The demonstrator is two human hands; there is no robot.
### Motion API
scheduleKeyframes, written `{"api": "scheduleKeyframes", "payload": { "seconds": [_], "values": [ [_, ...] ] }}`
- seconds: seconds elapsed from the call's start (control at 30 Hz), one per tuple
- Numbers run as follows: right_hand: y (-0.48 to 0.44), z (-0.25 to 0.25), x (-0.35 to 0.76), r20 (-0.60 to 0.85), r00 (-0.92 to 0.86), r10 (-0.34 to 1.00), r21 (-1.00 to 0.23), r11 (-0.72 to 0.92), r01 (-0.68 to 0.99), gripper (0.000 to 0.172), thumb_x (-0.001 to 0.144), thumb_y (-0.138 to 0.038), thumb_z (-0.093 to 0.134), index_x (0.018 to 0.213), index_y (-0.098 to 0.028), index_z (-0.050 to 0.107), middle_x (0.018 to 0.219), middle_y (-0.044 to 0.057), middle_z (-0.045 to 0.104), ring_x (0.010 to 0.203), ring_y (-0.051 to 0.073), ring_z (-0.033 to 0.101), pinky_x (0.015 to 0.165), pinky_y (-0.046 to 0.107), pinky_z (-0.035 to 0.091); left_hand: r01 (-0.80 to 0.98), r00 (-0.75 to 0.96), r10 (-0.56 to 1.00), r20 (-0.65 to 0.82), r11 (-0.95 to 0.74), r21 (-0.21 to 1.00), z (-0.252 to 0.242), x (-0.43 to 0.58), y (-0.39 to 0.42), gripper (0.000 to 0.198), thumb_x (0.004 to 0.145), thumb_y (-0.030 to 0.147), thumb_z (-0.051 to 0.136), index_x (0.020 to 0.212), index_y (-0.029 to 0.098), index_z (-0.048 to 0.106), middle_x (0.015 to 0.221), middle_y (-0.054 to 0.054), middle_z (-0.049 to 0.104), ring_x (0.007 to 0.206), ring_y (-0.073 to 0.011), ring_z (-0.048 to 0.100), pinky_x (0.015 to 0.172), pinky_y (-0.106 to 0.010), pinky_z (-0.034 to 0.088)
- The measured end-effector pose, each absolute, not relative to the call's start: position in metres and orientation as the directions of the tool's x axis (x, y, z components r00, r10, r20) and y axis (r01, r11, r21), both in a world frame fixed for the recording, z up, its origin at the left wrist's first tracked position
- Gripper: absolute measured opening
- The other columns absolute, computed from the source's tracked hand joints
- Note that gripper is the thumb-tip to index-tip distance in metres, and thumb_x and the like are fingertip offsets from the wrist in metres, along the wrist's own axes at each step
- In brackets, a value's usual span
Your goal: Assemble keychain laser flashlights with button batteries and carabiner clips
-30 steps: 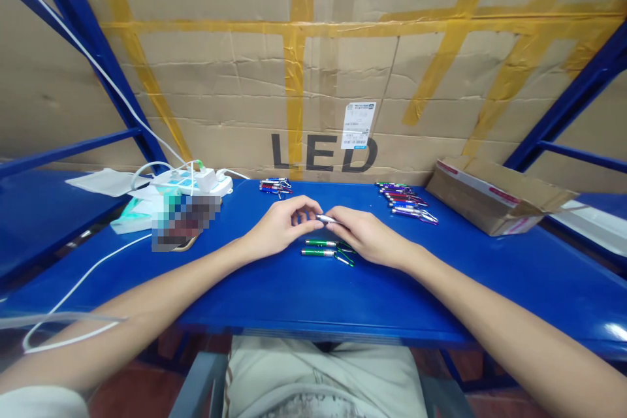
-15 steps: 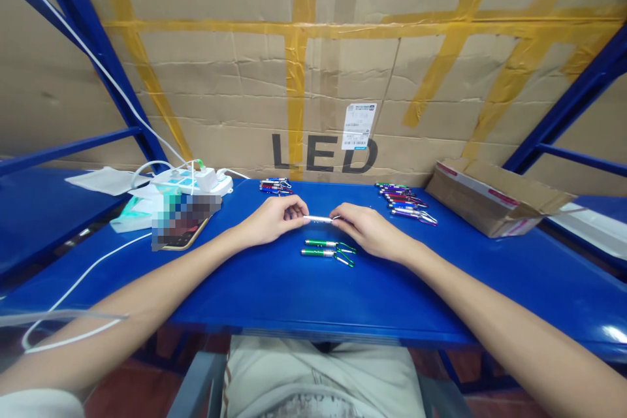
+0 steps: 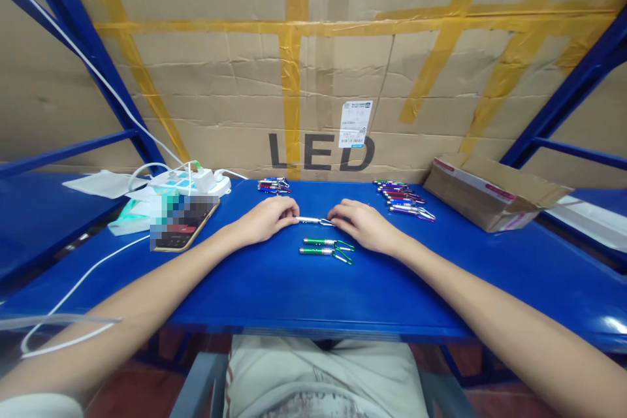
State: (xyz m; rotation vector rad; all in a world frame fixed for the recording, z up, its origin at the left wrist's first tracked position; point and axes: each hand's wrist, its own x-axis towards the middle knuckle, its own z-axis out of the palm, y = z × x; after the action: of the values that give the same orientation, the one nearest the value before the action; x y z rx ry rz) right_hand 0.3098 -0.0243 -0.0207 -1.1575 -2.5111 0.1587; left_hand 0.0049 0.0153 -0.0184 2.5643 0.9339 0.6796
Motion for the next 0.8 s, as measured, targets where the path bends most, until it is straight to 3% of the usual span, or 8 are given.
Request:
{"api": "scheduleKeyframes", "payload": {
  "seconds": [0.13,0.27,0.37,0.57,0.8],
  "values": [
    [-0.024,-0.021,0.309,0.287,-0.601,0.746,-0.272,0.665,0.695,0.022,0.112,-0.027,0.054,0.121,-0.022,0.074,0.117,0.011,0.072,0.110,0.028,0.069,0.098,0.040,0.054,0.549,0.697,0.648,0.307,-0.757,0.354,-0.019,0.000,0.020,0.022,0.105,0.041,0.064,0.106,0.021,0.071,0.105,-0.007,0.073,0.101,-0.0260,0.068,0.091,-0.038,0.052],
    [-0.022,-0.022,0.304,0.295,-0.599,0.744,-0.293,0.667,0.685,0.018,0.111,-0.026,0.057,0.117,-0.022,0.074,0.116,0.010,0.074,0.109,0.027,0.070,0.097,0.040,0.053,0.464,0.750,0.571,0.334,-0.814,0.351,-0.019,0.007,0.016,0.027,0.110,0.044,0.061,0.123,0.024,0.073,0.124,-0.008,0.073,0.120,-0.0276,0.065,0.109,-0.042,0.048],
    [-0.022,-0.023,0.302,0.298,-0.591,0.749,-0.306,0.662,0.684,0.018,0.111,-0.025,0.058,0.117,-0.021,0.074,0.115,0.010,0.074,0.108,0.027,0.071,0.096,0.040,0.053,0.475,0.755,0.564,0.335,-0.822,0.313,-0.020,0.013,0.014,0.025,0.113,0.039,0.056,0.119,0.024,0.074,0.119,-0.007,0.074,0.115,-0.0271,0.065,0.106,-0.042,0.048],
    [-0.022,-0.022,0.306,0.315,-0.554,0.771,-0.320,0.636,0.702,0.019,0.110,-0.029,0.059,0.118,-0.021,0.074,0.117,0.011,0.076,0.108,0.028,0.072,0.096,0.042,0.054,0.555,0.760,0.550,0.346,-0.826,0.096,-0.016,-0.010,0.030,0.020,0.112,0.034,0.058,0.110,0.021,0.073,0.113,-0.009,0.074,0.108,-0.0281,0.065,0.099,-0.041,0.048],
    [-0.022,-0.019,0.309,0.305,-0.550,0.777,-0.304,0.627,0.717,0.020,0.111,-0.031,0.057,0.116,-0.022,0.075,0.117,0.011,0.075,0.111,0.028,0.072,0.098,0.042,0.054,0.736,0.664,0.680,0.310,-0.667,-0.113,-0.008,-0.040,0.051,0.019,0.110,0.026,0.058,0.107,0.019,0.075,0.113,-0.013,0.074,0.104,-0.0307,0.066,0.089,-0.040,0.047]
  ]
}}
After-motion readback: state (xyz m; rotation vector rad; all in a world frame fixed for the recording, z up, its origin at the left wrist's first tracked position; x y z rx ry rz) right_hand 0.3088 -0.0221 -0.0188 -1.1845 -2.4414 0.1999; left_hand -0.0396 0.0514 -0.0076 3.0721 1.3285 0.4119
